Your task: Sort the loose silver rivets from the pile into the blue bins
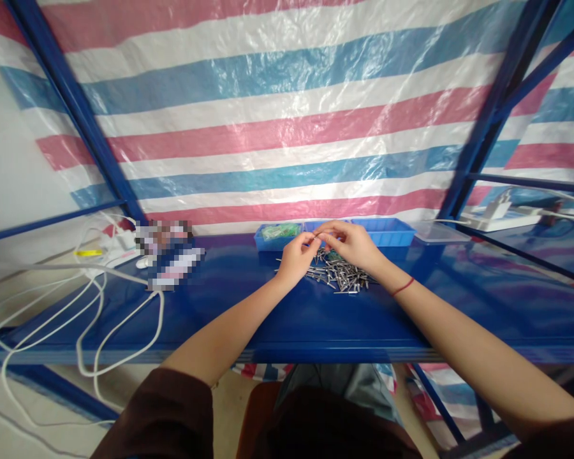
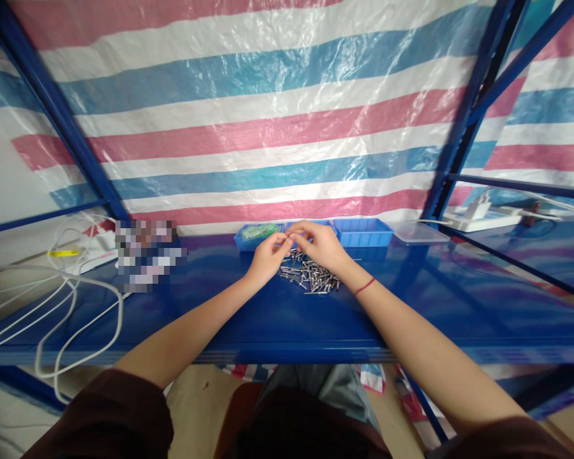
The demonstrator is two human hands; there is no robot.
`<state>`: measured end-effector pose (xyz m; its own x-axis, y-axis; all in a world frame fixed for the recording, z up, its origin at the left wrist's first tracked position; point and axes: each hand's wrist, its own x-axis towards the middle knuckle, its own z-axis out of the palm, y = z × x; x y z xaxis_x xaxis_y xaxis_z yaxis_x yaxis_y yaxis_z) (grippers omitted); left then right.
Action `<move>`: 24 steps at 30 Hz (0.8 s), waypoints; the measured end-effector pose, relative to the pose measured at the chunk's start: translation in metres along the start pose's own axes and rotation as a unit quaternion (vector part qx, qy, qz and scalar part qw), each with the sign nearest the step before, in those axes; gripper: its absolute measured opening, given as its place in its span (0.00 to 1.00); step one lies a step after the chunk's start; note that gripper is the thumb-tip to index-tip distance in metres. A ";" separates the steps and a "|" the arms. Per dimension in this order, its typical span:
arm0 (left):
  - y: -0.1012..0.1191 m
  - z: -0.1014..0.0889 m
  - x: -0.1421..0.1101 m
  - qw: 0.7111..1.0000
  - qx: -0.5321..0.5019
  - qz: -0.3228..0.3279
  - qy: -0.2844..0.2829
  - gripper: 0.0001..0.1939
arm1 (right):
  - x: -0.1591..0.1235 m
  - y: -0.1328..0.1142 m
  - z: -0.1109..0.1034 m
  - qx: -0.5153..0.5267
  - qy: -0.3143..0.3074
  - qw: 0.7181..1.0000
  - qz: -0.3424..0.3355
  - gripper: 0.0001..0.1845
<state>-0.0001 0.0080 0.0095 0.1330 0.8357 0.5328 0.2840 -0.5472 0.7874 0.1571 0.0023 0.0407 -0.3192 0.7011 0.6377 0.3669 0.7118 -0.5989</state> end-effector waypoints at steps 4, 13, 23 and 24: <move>0.002 -0.005 0.002 0.996 0.074 0.049 0.019 0.11 | 0.007 0.008 0.000 -0.055 0.033 0.998 0.006 0.10; -0.012 -0.006 0.008 0.976 0.205 0.037 -0.063 0.12 | 0.019 0.062 -0.014 -0.315 0.117 0.939 0.070 0.12; -0.013 -0.008 0.002 0.912 0.328 0.124 -0.215 0.10 | 0.012 0.043 -0.020 -0.272 0.089 0.957 0.052 0.13; -0.012 -0.009 0.002 0.908 0.337 0.126 -0.217 0.09 | 0.011 0.039 -0.019 -0.268 0.070 0.960 0.043 0.13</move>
<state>-0.0116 0.0157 0.0040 0.5941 0.7080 0.3818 0.6895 -0.6927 0.2115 0.1843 0.0369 0.0333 -0.1607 0.7164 0.6789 0.7957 0.5010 -0.3403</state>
